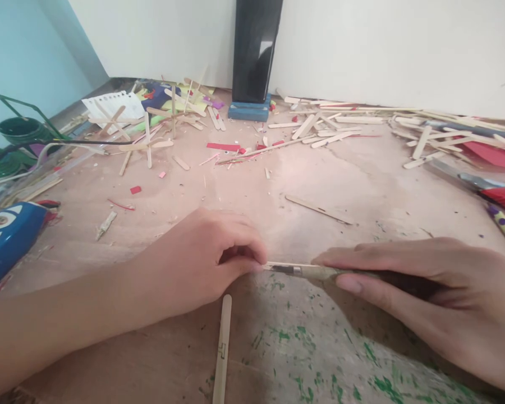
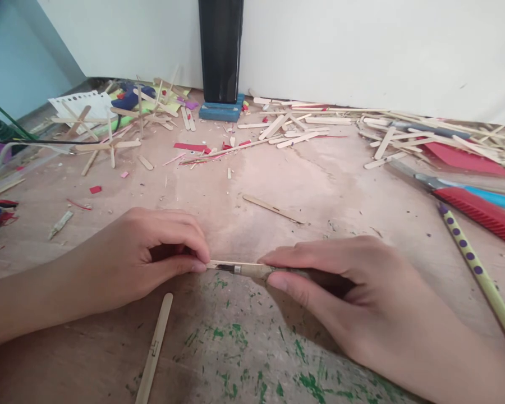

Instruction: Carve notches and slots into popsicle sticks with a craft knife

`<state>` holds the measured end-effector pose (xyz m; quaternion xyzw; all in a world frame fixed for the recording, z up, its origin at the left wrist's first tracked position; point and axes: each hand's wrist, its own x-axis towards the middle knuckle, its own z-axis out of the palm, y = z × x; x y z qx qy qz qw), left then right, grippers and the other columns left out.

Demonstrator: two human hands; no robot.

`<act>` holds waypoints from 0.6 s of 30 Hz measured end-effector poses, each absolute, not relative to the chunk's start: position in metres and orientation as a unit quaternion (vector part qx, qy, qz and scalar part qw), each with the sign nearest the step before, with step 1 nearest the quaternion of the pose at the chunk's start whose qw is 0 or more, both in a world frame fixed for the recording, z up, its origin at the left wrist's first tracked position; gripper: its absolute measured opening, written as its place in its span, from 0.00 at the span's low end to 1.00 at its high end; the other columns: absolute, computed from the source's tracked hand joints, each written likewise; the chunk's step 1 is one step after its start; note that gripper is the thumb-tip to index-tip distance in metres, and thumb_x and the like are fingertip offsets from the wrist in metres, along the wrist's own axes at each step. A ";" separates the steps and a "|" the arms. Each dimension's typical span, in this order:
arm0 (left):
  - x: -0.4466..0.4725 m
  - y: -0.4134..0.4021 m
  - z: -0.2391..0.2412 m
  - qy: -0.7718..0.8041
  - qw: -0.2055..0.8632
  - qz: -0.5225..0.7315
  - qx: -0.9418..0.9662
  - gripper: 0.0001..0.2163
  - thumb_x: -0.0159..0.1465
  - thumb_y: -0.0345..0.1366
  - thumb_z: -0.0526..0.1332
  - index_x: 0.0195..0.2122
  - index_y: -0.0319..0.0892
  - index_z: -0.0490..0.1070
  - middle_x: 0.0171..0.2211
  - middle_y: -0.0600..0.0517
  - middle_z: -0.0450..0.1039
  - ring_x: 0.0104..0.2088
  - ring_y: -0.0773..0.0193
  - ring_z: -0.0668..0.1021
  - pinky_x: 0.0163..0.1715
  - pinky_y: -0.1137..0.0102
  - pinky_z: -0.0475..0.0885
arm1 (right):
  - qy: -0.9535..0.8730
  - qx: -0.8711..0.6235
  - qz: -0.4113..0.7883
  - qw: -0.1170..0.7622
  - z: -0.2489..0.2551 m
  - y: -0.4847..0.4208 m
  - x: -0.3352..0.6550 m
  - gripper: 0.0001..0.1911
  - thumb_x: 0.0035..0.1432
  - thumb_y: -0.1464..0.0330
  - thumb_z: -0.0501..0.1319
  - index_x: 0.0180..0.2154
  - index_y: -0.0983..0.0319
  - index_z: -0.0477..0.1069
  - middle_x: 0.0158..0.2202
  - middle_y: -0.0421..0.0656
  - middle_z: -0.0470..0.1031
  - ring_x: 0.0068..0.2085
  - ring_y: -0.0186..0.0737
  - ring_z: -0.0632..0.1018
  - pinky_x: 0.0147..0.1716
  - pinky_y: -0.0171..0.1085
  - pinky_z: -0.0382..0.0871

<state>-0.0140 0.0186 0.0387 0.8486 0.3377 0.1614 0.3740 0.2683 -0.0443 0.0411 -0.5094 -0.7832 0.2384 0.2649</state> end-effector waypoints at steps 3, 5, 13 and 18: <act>-0.014 0.018 0.039 0.338 0.376 0.162 0.847 0.07 0.68 0.26 0.67 0.35 0.45 0.80 0.36 0.62 0.81 0.38 0.73 0.79 0.41 0.74 0.69 | -0.831 -0.462 0.163 0.264 0.042 -0.045 0.265 0.10 0.70 0.63 0.64 0.48 0.46 0.83 0.43 0.30 0.88 0.39 0.33 0.88 0.36 0.22 0.81; -0.015 0.018 0.039 0.339 0.378 0.165 0.846 0.07 0.68 0.26 0.67 0.35 0.45 0.81 0.36 0.62 0.81 0.38 0.73 0.80 0.41 0.74 0.70 | -0.843 -0.443 0.152 0.265 0.042 -0.043 0.264 0.11 0.71 0.65 0.62 0.49 0.46 0.82 0.45 0.29 0.88 0.40 0.32 0.88 0.38 0.22 0.80; -0.016 0.019 0.039 0.339 0.381 0.163 0.844 0.07 0.67 0.25 0.68 0.35 0.45 0.81 0.35 0.62 0.81 0.37 0.72 0.80 0.40 0.74 0.70 | -0.850 -0.428 0.181 0.248 0.039 -0.040 0.265 0.13 0.74 0.66 0.59 0.49 0.46 0.81 0.44 0.34 0.88 0.40 0.36 0.88 0.26 0.28 0.79; -0.014 0.020 0.040 0.342 0.386 0.162 0.841 0.08 0.68 0.25 0.67 0.35 0.45 0.81 0.35 0.61 0.81 0.37 0.71 0.80 0.40 0.74 0.70 | -0.829 -0.452 0.201 0.262 0.040 -0.041 0.265 0.10 0.71 0.62 0.63 0.44 0.49 0.85 0.44 0.36 0.89 0.38 0.41 0.89 0.29 0.30 0.82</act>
